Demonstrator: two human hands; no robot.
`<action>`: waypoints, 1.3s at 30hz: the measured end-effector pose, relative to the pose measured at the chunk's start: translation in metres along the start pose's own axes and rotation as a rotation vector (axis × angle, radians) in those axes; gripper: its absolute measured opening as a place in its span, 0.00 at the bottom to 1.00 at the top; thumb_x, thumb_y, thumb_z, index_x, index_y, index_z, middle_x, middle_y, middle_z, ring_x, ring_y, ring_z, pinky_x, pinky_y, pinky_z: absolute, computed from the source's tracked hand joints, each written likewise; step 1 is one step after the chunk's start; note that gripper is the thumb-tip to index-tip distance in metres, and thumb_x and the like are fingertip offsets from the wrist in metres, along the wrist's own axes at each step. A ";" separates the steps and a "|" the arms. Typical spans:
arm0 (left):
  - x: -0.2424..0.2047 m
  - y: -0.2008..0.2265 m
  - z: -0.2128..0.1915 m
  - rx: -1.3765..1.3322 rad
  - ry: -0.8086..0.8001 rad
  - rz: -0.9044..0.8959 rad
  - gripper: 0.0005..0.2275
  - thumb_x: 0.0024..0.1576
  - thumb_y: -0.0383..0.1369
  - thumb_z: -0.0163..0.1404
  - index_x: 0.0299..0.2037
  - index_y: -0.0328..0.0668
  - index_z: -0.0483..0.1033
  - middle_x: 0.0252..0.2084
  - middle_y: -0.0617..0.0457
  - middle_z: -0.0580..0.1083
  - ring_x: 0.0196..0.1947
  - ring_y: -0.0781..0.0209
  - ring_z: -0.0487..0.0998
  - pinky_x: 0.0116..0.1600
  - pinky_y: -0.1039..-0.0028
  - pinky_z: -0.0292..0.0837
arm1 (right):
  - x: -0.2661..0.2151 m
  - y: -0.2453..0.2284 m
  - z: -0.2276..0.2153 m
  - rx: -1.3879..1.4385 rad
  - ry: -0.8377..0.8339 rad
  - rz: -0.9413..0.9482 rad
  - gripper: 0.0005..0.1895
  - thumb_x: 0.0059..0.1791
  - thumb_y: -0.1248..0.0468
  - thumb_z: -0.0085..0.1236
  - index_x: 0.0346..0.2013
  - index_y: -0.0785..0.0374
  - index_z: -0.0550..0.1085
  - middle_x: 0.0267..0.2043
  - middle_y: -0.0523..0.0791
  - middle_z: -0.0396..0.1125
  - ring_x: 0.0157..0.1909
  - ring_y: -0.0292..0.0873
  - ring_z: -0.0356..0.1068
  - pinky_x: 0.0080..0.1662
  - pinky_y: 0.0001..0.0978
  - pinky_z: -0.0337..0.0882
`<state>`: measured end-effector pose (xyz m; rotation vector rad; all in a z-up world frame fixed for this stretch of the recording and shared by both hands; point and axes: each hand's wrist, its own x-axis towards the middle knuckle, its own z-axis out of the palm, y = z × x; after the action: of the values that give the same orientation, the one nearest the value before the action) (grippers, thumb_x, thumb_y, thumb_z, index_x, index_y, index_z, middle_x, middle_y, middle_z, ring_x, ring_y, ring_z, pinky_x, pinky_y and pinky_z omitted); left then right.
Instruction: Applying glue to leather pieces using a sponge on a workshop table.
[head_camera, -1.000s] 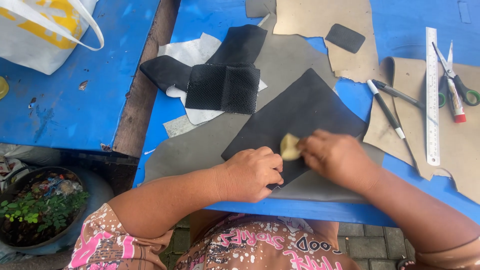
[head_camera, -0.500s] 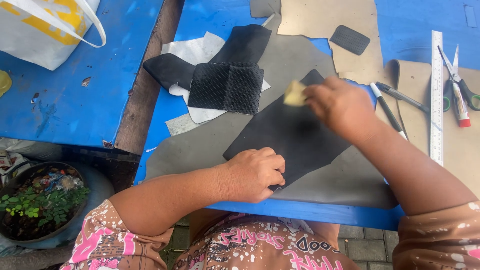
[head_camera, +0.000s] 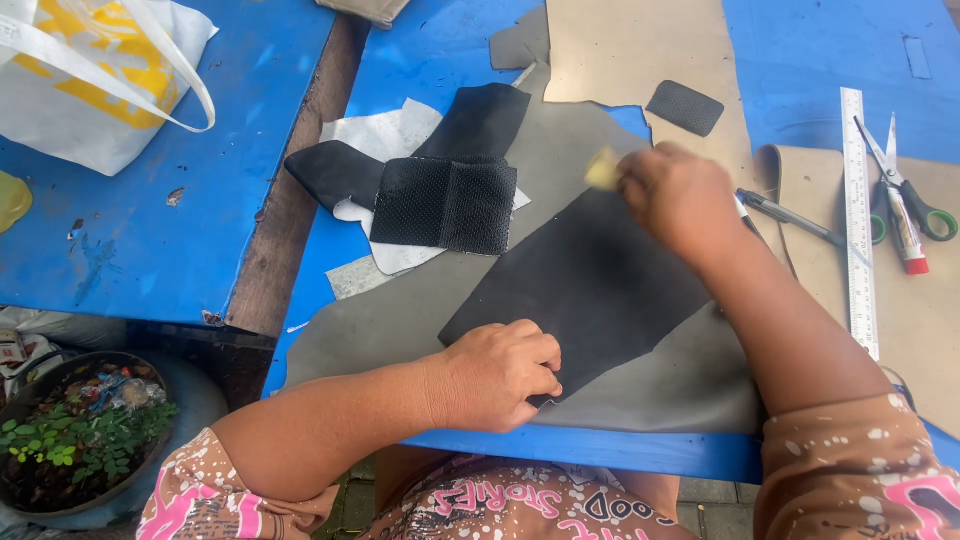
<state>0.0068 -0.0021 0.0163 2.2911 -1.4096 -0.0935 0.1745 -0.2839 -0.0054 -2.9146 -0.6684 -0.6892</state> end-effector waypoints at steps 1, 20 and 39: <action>-0.001 0.000 0.000 -0.002 -0.004 -0.003 0.05 0.52 0.28 0.53 0.34 0.44 0.83 0.36 0.54 0.72 0.40 0.58 0.77 0.41 0.71 0.77 | -0.006 -0.026 -0.011 0.005 -0.002 0.001 0.04 0.50 0.57 0.62 0.37 0.51 0.79 0.31 0.44 0.69 0.32 0.54 0.76 0.33 0.46 0.77; 0.070 -0.035 -0.010 -0.115 -0.134 -0.200 0.16 0.58 0.41 0.51 0.50 0.42 0.81 0.50 0.43 0.77 0.52 0.39 0.78 0.54 0.53 0.74 | -0.010 0.059 0.006 1.591 -0.211 0.649 0.10 0.50 0.69 0.60 0.46 0.59 0.76 0.36 0.43 0.74 0.33 0.38 0.77 0.35 0.30 0.80; 0.197 -0.080 -0.022 0.175 -0.243 -0.319 0.16 0.46 0.37 0.60 0.47 0.53 0.85 0.37 0.51 0.80 0.43 0.43 0.81 0.56 0.49 0.74 | -0.010 0.094 0.031 1.727 -0.029 0.756 0.20 0.54 0.57 0.51 0.59 0.58 0.70 0.41 0.54 0.74 0.35 0.51 0.80 0.38 0.41 0.82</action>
<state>0.1738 -0.1345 0.0377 2.7116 -1.1879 -0.3707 0.2196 -0.3673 -0.0345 -1.2984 0.0289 0.1137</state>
